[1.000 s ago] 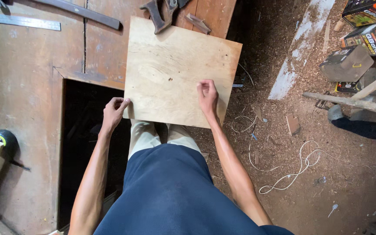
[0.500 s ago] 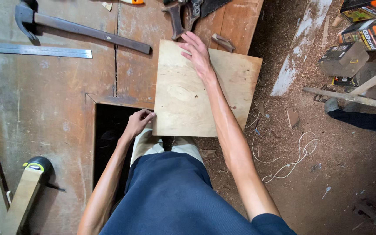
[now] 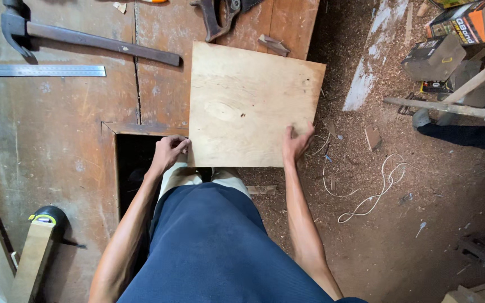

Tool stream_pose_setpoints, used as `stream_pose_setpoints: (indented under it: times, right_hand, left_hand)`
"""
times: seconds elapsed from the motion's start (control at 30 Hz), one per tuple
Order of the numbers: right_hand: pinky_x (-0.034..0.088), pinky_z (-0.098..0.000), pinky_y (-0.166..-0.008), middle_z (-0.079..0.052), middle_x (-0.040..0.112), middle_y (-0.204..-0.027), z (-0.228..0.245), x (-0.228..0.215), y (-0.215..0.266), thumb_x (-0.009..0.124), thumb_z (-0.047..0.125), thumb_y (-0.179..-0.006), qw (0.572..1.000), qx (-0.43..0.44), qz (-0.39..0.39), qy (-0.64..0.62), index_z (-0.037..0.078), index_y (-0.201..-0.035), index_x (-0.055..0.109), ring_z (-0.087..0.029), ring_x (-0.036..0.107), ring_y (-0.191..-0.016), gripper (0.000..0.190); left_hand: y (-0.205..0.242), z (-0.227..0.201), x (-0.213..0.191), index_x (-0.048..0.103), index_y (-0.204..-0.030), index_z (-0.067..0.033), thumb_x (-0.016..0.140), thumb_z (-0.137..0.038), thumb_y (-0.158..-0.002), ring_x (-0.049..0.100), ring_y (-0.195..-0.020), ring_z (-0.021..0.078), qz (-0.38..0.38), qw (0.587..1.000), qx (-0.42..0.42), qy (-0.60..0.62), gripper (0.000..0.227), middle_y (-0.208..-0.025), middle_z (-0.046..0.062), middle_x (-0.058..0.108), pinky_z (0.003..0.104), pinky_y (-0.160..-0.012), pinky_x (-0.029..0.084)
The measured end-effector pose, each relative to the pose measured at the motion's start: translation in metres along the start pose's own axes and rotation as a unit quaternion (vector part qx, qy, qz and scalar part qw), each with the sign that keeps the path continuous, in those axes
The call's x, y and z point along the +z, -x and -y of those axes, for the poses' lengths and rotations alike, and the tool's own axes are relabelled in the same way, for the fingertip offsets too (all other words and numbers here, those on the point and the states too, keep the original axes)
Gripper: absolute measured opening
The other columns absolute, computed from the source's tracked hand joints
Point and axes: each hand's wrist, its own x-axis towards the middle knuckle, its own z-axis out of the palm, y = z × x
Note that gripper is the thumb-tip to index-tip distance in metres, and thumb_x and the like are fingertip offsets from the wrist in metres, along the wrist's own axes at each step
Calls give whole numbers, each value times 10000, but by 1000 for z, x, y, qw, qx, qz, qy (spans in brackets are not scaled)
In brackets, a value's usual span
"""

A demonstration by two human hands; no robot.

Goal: The person brushes a rectangular plywood board with a small hand brush, then flips it and brushes the other side. After brushing, the person uses a tape measure to measure the board's length and width.

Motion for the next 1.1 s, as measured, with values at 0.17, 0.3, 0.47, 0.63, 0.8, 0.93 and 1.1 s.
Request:
stream_pose_setpoints:
  times: [0.17,0.3,0.47,0.63,0.8,0.93,1.1]
  right_hand:
    - [509,-462,-984,-214,590,-1319,-83,-14,-26,802,381,-893,995,86,44,-37,40,-1511,275,-330,627,-1145,880]
    - [538,-438,-981,-177,669,-1266,-102,5,-45,774,382,-908,994,40,65,-79,24,-1420,471,-288,664,-1120,695]
    - [536,-436,-921,-161,678,-1212,-101,6,-58,745,362,-900,990,76,92,-71,36,-1366,499,-278,665,-1075,620]
    - [543,-407,-932,-171,706,-1178,-99,12,-63,803,298,-903,989,12,86,-120,-24,-1299,542,-269,684,-1069,574]
    - [565,-381,-901,-194,699,-1172,-100,18,-66,822,245,-899,978,-17,83,-189,-63,-1282,545,-253,686,-1024,564]
    - [559,-371,-877,-198,700,-1163,-95,6,-58,843,225,-867,980,-19,77,-182,-57,-1285,521,-248,685,-1007,598]
    - [554,-370,-897,-203,688,-1187,-84,0,-40,851,253,-878,986,-44,77,-138,-46,-1300,507,-260,691,-1043,621]
  left_hand:
    - [-1,-2,3,759,-994,40,691,-230,-981,731,-693,140,-9,998,-2,-67,279,-773,103,761,290,-662,569]
    - [-2,1,4,752,-1007,48,698,-227,-979,735,-689,125,-41,998,5,-50,282,-774,101,759,280,-653,586]
    - [7,9,12,759,-1017,34,717,-217,-953,707,-681,93,-92,995,-19,19,262,-778,75,756,264,-632,588]
    - [8,11,20,778,-973,35,743,-233,-954,680,-653,99,-171,985,-12,10,271,-726,79,742,257,-626,548]
    - [11,17,33,776,-944,29,760,-269,-937,677,-637,97,-250,967,-17,50,299,-722,76,749,267,-630,545]
    - [17,37,40,768,-951,10,811,-323,-893,712,-694,89,-297,952,-24,76,341,-784,73,764,266,-661,564]
    - [15,78,41,794,-983,-30,833,-307,-830,715,-707,138,-169,984,-47,40,319,-817,106,775,288,-665,562]
